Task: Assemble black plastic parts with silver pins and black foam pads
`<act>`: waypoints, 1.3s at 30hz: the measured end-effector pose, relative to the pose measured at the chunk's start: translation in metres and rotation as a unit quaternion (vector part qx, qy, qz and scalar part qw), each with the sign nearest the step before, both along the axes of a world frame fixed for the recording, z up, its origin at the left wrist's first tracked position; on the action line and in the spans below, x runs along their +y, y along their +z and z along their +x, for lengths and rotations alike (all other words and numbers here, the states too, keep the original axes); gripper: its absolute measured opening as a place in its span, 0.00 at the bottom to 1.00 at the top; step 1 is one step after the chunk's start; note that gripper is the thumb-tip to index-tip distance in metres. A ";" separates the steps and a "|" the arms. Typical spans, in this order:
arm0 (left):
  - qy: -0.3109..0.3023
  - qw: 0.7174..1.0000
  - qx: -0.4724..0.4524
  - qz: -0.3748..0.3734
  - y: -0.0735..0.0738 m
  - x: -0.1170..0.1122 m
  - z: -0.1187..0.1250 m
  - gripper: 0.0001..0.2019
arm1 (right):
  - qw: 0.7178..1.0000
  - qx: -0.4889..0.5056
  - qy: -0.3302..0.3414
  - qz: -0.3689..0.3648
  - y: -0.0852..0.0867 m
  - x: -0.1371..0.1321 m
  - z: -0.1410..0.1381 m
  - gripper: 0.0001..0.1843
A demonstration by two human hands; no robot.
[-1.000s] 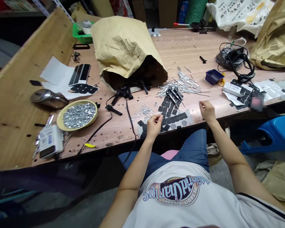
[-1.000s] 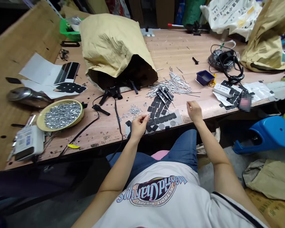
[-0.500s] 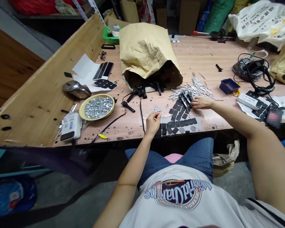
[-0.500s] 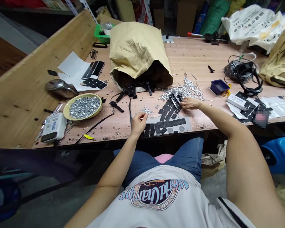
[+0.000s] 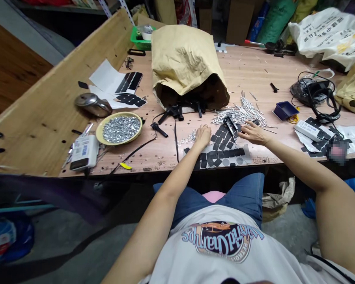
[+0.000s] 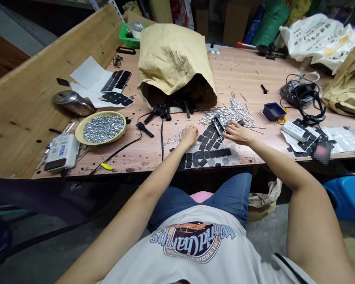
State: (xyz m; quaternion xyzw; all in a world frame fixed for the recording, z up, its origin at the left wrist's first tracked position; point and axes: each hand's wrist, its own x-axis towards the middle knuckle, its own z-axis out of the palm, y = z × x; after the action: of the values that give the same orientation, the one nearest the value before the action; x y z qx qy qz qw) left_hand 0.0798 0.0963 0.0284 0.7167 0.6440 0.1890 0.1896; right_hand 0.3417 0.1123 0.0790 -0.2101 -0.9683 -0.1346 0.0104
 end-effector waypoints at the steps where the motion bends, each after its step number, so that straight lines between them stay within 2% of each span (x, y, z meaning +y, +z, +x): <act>1: 0.010 1.000 -0.023 0.005 0.001 -0.002 0.000 0.07 | 0.999 0.019 -0.031 -0.015 0.001 -0.010 -0.008 0.18; 3: 0.048 0.991 -0.122 0.003 0.002 -0.009 0.002 0.06 | 0.990 0.066 -0.116 -0.049 0.000 -0.034 -0.030 0.19; 4: 0.071 0.978 -0.197 -0.005 0.002 -0.014 0.002 0.06 | 0.980 0.094 -0.165 -0.067 -0.001 -0.045 -0.041 0.19; 5: 0.090 0.955 -0.281 -0.017 0.002 -0.020 0.003 0.04 | 0.966 0.121 -0.210 -0.086 -0.003 -0.057 -0.053 0.19; 7: 0.107 0.888 -0.446 -0.037 0.001 -0.033 0.005 0.02 | 0.939 0.161 -0.272 -0.134 -0.005 -0.076 -0.075 0.19; 10: 0.107 0.788 -0.604 -0.050 -0.003 -0.052 0.007 0.06 | 0.907 0.200 -0.313 -0.199 -0.008 -0.092 -0.097 0.17; 12: 0.108 0.754 -0.645 -0.062 -0.006 -0.060 0.007 0.08 | 0.892 0.215 -0.326 -0.228 -0.009 -0.096 -0.104 0.16; 13: 0.112 0.747 -0.651 -0.066 -0.008 -0.062 0.006 0.08 | 0.886 0.218 -0.333 -0.238 -0.009 -0.097 -0.105 0.15; 18: 0.166 0.760 -0.627 -0.046 -0.012 -0.061 0.006 0.06 | 0.860 0.215 -0.382 -0.263 -0.011 -0.098 -0.101 0.13; 20: 0.164 0.764 -0.622 -0.042 -0.012 -0.060 0.008 0.04 | 0.855 0.223 -0.384 -0.268 -0.011 -0.099 -0.099 0.13; 23: 0.141 0.779 -0.610 -0.024 -0.009 -0.063 0.011 0.02 | 0.854 0.239 -0.375 -0.271 -0.010 -0.100 -0.101 0.12; 29: 0.112 0.835 -0.539 0.026 -0.006 -0.074 0.015 0.03 | 0.862 0.219 -0.367 -0.272 -0.008 -0.100 -0.107 0.13; 35: 0.056 0.896 -0.429 0.101 -0.004 -0.081 0.011 0.06 | 0.868 0.207 -0.360 -0.274 -0.008 -0.100 -0.103 0.13; 39: 0.011 0.919 -0.366 0.147 -0.006 -0.081 0.009 0.07 | 0.862 0.208 -0.366 -0.283 -0.009 -0.101 -0.101 0.14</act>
State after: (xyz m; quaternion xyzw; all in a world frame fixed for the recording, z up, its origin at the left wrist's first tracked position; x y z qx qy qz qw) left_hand 0.0893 0.0151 0.0221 0.6104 0.5025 0.5324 0.3024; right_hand 0.2407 0.0116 0.0696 -0.5666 -0.7934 0.1983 0.1010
